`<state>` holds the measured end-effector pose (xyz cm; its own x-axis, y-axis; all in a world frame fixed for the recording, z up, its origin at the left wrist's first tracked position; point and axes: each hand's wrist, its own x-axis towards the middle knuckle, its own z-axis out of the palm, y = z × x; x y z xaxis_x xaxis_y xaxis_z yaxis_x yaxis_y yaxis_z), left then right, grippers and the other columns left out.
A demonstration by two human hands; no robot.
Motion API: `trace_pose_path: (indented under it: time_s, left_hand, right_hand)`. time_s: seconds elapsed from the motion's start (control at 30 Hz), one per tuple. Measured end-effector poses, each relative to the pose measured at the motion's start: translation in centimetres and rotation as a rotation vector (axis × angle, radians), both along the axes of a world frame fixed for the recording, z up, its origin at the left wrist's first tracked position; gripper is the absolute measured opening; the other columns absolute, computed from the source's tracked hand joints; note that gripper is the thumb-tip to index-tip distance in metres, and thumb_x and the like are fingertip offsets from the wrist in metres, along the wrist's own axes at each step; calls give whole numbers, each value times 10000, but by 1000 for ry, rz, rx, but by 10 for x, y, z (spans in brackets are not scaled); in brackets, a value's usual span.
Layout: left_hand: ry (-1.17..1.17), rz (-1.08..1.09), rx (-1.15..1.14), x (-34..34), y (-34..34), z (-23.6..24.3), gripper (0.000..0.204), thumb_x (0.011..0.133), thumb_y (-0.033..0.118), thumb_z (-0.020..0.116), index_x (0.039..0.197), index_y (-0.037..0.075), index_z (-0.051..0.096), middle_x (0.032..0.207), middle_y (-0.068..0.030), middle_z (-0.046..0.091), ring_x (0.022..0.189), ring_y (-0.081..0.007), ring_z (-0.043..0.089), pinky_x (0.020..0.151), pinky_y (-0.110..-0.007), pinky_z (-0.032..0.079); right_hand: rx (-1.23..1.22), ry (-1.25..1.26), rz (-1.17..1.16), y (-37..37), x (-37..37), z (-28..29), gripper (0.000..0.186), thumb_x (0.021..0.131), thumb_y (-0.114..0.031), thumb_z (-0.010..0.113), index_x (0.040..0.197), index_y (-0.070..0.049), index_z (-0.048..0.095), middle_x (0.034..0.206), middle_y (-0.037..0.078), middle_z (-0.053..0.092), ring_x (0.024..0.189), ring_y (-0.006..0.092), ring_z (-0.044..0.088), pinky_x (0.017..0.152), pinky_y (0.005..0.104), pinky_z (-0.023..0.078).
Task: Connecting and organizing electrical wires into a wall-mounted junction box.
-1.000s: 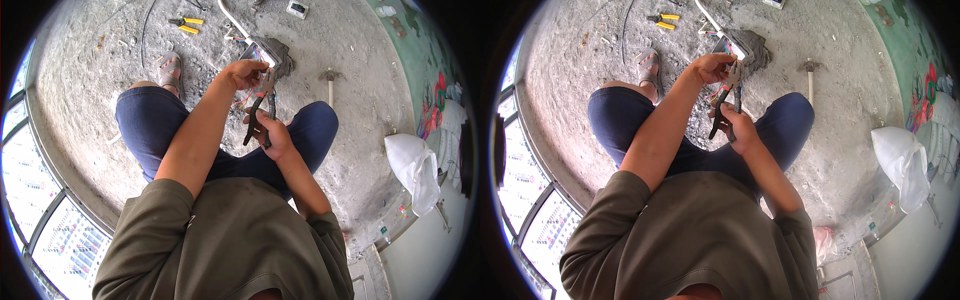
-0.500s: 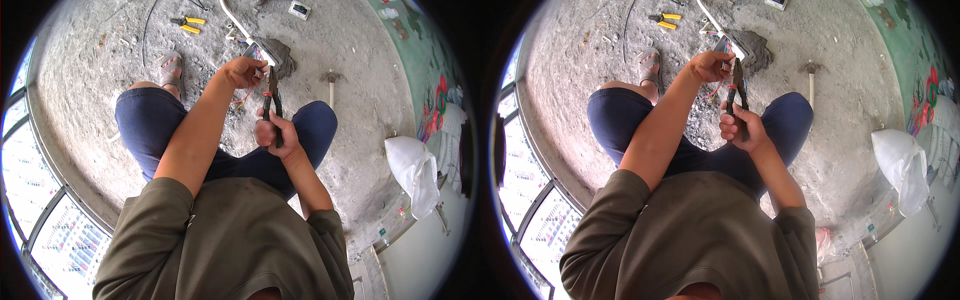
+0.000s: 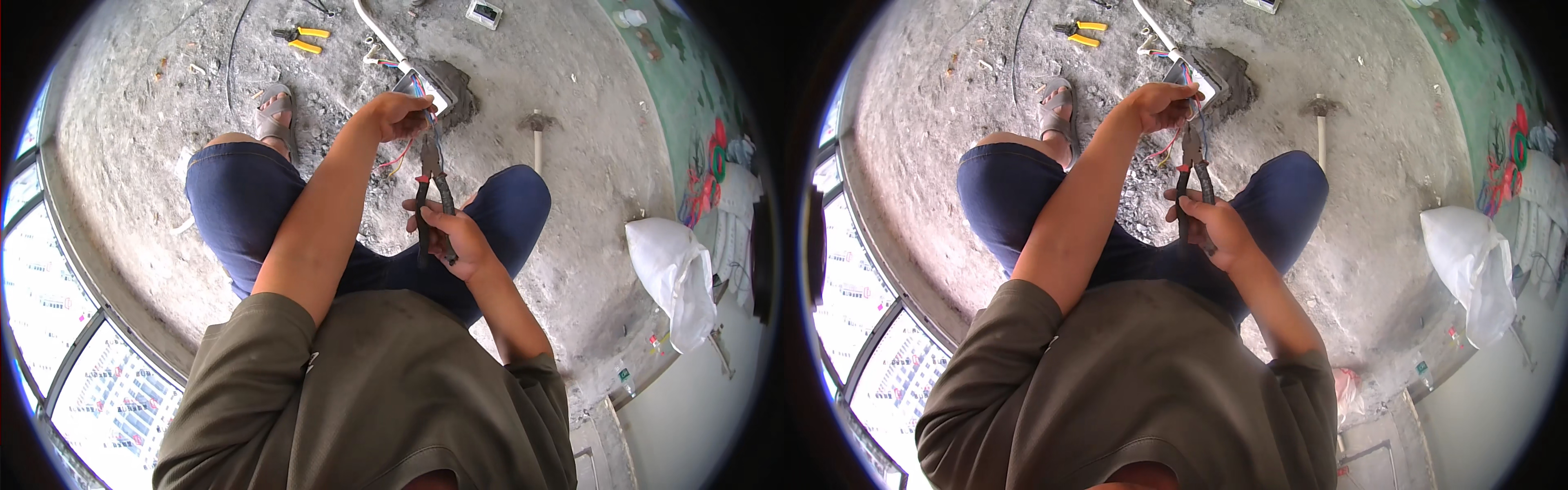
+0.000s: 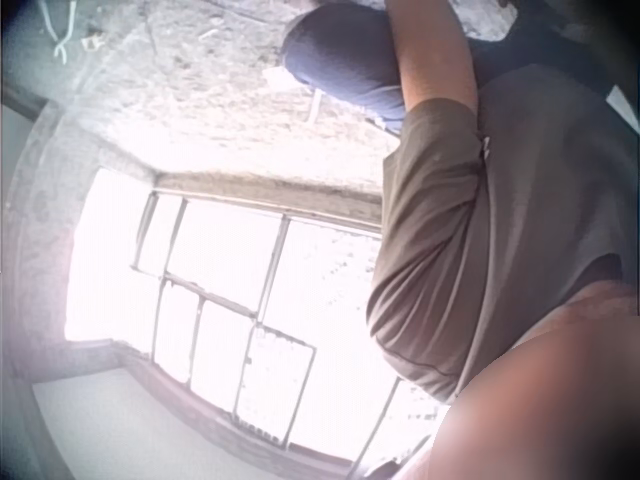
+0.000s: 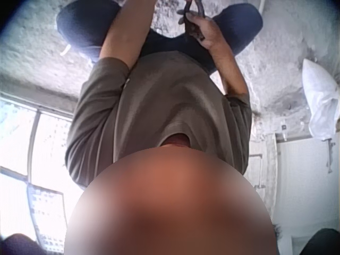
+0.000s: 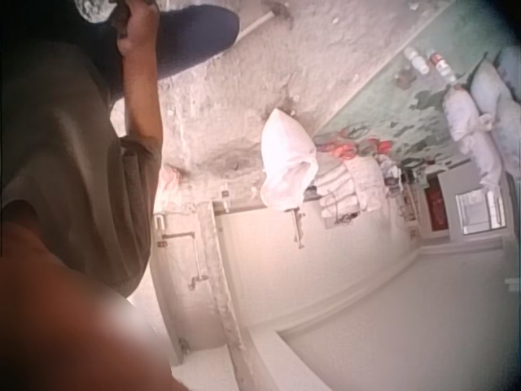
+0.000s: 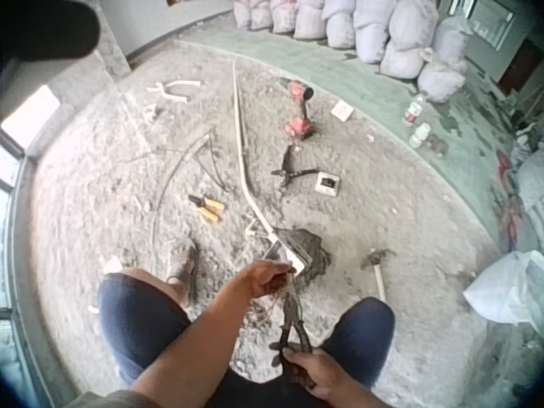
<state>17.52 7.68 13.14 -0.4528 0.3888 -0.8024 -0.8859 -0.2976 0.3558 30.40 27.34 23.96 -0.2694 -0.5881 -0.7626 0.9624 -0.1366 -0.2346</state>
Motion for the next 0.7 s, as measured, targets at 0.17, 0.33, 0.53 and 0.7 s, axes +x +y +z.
trace_pose_path:
  time_s: [0.17,0.33,0.53,0.7]
  left_hand:
    - [35,-6,-30,0,-4,-2,251,897,324,624,896,73,640,716,22,598,622,-97,562,543,-241,465]
    - [22,13,-41,1,-2,-5,236,898,328,622,889,93,634,724,30,601,643,-96,569,559,-240,466]
    - [3,35,-48,1,-2,-11,234,904,338,610,861,108,627,743,17,620,648,-104,574,568,-256,464]
    - [38,-52,36,-1,-7,-11,220,903,317,613,841,107,630,747,3,629,637,-117,579,556,-266,458]
  right_hand:
    - [-139,-108,-63,-8,0,1,348,915,-181,513,1230,-34,518,1021,57,638,683,58,534,574,212,425]
    - [-152,-138,-61,-16,2,-2,438,921,-220,529,1304,-21,459,1116,67,612,731,70,544,626,224,456]
    - [-260,-139,-171,-30,13,-1,466,928,-280,534,1304,-16,457,1127,69,604,761,77,540,675,237,472]
    - [-370,-201,-171,-44,21,-3,479,940,-296,511,1315,-8,439,1147,70,591,787,90,545,705,263,475]
